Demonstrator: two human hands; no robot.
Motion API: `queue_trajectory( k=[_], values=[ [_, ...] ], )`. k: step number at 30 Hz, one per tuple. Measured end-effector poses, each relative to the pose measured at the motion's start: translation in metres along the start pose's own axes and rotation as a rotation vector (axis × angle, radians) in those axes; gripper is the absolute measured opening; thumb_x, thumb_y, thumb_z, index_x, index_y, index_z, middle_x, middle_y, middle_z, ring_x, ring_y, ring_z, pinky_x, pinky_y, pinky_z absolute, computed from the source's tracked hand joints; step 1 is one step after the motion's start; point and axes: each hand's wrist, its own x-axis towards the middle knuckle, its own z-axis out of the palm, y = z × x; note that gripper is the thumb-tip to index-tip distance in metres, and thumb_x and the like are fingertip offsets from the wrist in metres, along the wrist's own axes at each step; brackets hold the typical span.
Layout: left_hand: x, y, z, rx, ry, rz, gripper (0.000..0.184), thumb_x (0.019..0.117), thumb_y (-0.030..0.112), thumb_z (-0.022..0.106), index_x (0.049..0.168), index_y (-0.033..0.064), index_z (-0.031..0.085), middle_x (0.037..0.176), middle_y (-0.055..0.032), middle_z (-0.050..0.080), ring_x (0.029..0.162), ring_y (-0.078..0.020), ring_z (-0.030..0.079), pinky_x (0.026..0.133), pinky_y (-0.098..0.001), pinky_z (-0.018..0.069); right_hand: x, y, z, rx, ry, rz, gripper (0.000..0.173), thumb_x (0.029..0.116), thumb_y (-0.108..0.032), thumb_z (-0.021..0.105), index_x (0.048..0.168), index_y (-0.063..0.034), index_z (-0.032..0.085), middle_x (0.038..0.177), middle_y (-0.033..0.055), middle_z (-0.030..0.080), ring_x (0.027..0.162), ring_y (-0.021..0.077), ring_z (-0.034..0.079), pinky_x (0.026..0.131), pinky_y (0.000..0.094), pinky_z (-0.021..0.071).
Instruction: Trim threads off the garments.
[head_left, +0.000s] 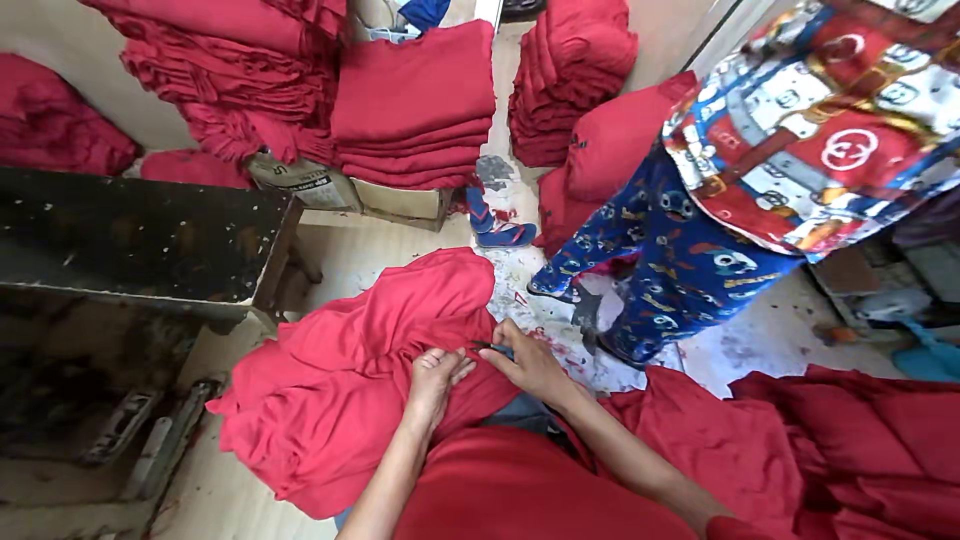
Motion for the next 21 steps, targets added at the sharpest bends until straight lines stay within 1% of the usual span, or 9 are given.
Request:
queue_trajectory(
  k=[5,8,11,14,16,18,21],
  values=[
    [0.0009,-0.0010,-0.0008,0.021,-0.006,0.005,0.012,0.0982,-0.006,0.056,0.088,-0.0001,0.059,0.080,-0.0060,0.072,0.074,-0.0156,0.073,0.077,-0.0338,0.0630,0.0064,-0.0082,0.0020,-0.022,-0.019,0.003,0.044,0.1031,-0.041,0.055,0.113,0.0016,0.059,0.077,0.0131,0.063,0.070,0.0299,0.065,0.063,0.0497,0.0524],
    [0.0013,-0.0022,-0.0012,0.039,-0.018,0.021,0.012,0.0981,-0.006,0.056,0.088,-0.0001,0.059,0.079,-0.0053,0.072,0.075,-0.0155,0.073,0.077,-0.0339,0.0630,0.0099,-0.0091,0.0055,-0.026,-0.011,-0.015,0.042,0.1033,-0.039,0.055,0.111,0.0015,0.059,0.076,0.0127,0.063,0.069,0.0297,0.065,0.063,0.0497,0.0527],
    [0.0005,-0.0018,-0.0012,0.053,-0.017,0.010,0.013,0.0982,-0.006,0.056,0.088,0.0000,0.059,0.079,-0.0049,0.072,0.075,-0.0152,0.073,0.078,-0.0338,0.0627,0.0103,-0.0085,0.0064,-0.024,-0.021,0.010,0.041,0.1038,-0.038,0.055,0.112,0.0015,0.059,0.076,0.0129,0.063,0.070,0.0303,0.065,0.064,0.0503,0.0526],
    [-0.0005,0.0008,-0.0013,0.042,-0.002,0.036,0.011,0.0993,-0.002,0.058,0.089,-0.0002,0.059,0.081,-0.0054,0.071,0.077,-0.0157,0.072,0.079,-0.0355,0.0627,0.0081,-0.0048,0.0067,-0.015,-0.006,0.013,0.042,0.1033,-0.040,0.056,0.111,0.0012,0.059,0.075,0.0118,0.061,0.067,0.0285,0.063,0.062,0.0490,0.0523],
    [-0.0001,0.0030,-0.0018,0.001,0.041,0.074,0.012,0.0997,-0.001,0.058,0.088,0.0007,0.058,0.080,-0.0050,0.070,0.076,-0.0153,0.071,0.079,-0.0360,0.0623,0.0059,-0.0030,0.0068,-0.010,0.006,0.008,0.042,0.1030,-0.040,0.056,0.110,0.0012,0.058,0.075,0.0116,0.061,0.068,0.0280,0.063,0.062,0.0483,0.0522],
    [-0.0001,0.0054,-0.0024,-0.034,0.069,0.088,0.014,0.0995,-0.002,0.057,0.087,0.0016,0.056,0.079,-0.0050,0.070,0.074,-0.0153,0.072,0.078,-0.0355,0.0625,0.0039,-0.0017,0.0087,-0.010,0.034,-0.009,0.042,0.1027,-0.040,0.057,0.109,0.0011,0.058,0.073,0.0107,0.060,0.065,0.0267,0.062,0.059,0.0469,0.0511],
    [0.0000,0.0061,-0.0032,-0.040,0.071,0.068,0.015,0.0993,-0.004,0.055,0.085,0.0013,0.055,0.078,-0.0055,0.069,0.073,-0.0160,0.072,0.078,-0.0354,0.0628,0.0040,-0.0017,0.0100,-0.007,0.053,-0.024,0.042,0.1028,-0.040,0.057,0.110,0.0016,0.059,0.073,0.0112,0.061,0.065,0.0268,0.062,0.059,0.0468,0.0517]
  ],
)
